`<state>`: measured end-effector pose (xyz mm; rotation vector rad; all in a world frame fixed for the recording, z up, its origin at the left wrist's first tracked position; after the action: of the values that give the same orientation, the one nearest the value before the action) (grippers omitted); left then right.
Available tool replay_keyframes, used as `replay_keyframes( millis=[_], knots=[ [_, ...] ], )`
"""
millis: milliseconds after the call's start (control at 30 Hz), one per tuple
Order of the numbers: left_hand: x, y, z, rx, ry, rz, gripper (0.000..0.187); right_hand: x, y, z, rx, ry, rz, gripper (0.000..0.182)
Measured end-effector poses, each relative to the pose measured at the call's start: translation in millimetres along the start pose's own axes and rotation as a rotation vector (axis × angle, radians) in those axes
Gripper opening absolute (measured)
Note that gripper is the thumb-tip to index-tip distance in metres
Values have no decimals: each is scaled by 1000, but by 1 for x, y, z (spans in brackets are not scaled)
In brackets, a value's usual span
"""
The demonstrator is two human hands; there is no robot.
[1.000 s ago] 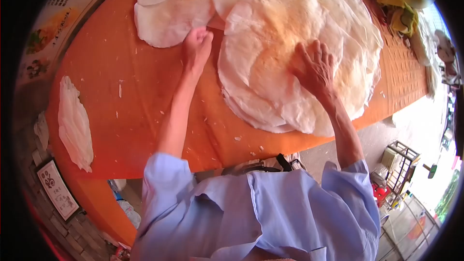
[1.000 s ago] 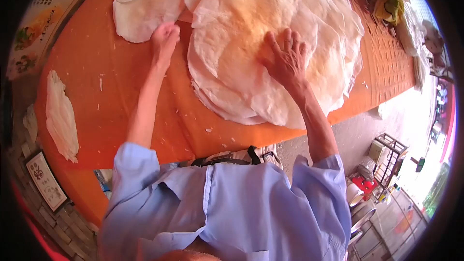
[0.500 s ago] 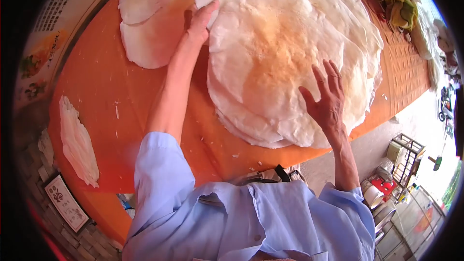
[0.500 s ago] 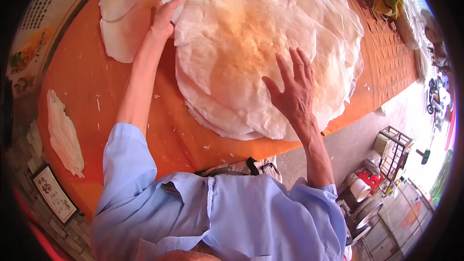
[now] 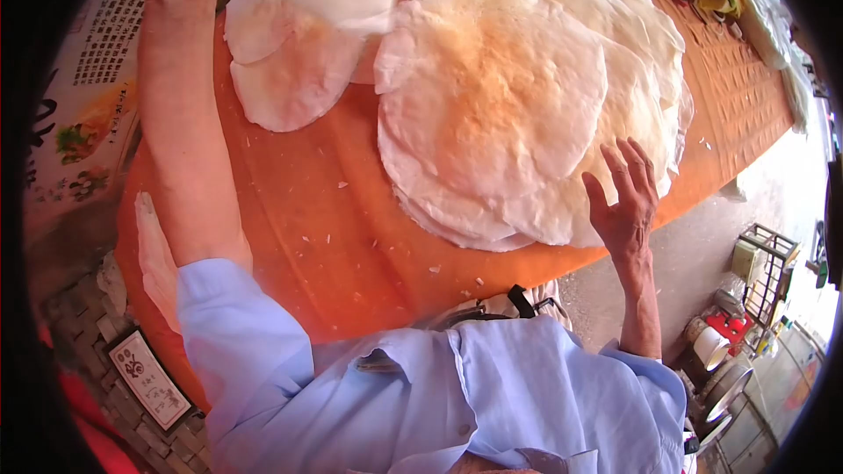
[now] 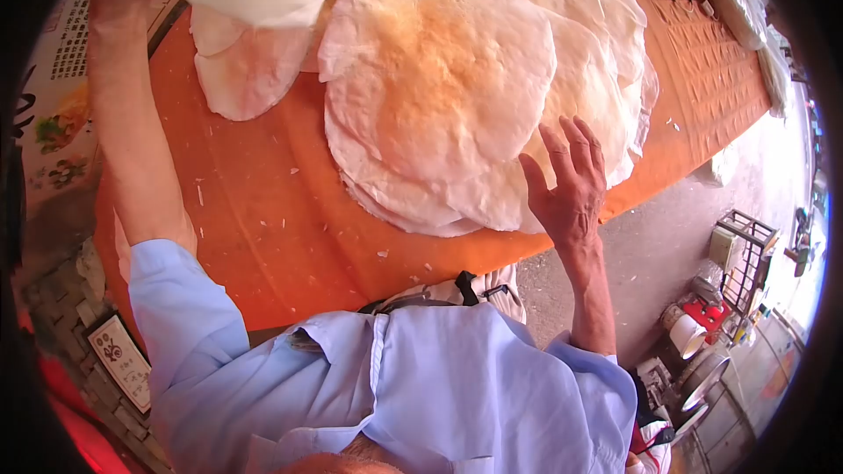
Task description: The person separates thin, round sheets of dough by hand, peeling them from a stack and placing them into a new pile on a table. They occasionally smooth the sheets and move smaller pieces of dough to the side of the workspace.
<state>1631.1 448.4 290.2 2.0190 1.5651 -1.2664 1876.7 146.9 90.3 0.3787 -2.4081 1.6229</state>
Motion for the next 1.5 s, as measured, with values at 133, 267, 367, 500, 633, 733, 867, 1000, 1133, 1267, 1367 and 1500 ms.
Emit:
replay_keyframes(
  millis=[133, 267, 367, 500, 633, 733, 867, 1000, 1133, 1267, 1367, 1500],
  knots=[
    [-8, -23, -12, -74, -48, 517, 31, 10, -5, -5, -39, -25, -50, 41],
    [-14, 9, 44, -596, -642, 493, 33, 4, -17, -10, -128, 93, -116, 37],
    [72, 49, 169, -390, -948, 669, 35, -14, -22, -5, -203, 209, -163, 28],
    [128, 67, 281, -149, -1325, 130, 38, -21, -23, 1, -264, 228, -164, 19],
    [182, 18, 283, -200, -621, -983, 44, -4, -22, -3, -212, 193, -115, 9],
    [215, -12, 266, -139, -420, -1249, 48, 5, -26, -9, -231, 203, -72, 9],
    [222, -40, 251, 33, -364, -1365, 45, 21, -25, -20, -187, 125, -118, 9],
    [219, -78, 238, 5, -420, -1311, 23, 41, -1, -25, -95, 75, -228, 10],
    [176, -122, 214, -58, -462, -1388, 15, 73, 35, -35, 82, 211, -679, 10],
    [68, -80, 234, 25, -419, -1193, 8, 107, 83, -49, 417, 643, -1326, 36],
    [20, -20, 290, 128, -440, -940, 13, 126, 128, -58, 503, 800, -1899, 50],
    [19, 27, 358, 197, -603, -637, 34, 131, 154, -57, 538, 795, -1961, 54]
  ],
)
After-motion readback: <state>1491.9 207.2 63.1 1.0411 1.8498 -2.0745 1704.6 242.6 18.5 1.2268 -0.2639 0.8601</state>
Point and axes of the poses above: each hand's wrist, its own z-axis away from the middle knuckle, its own y-axis out of the palm, x = y × z, the point moved 1 cm from there along -z, towards the middle knuckle, and after that the axes turned 9 degrees about -y, right-handed, at the moved point
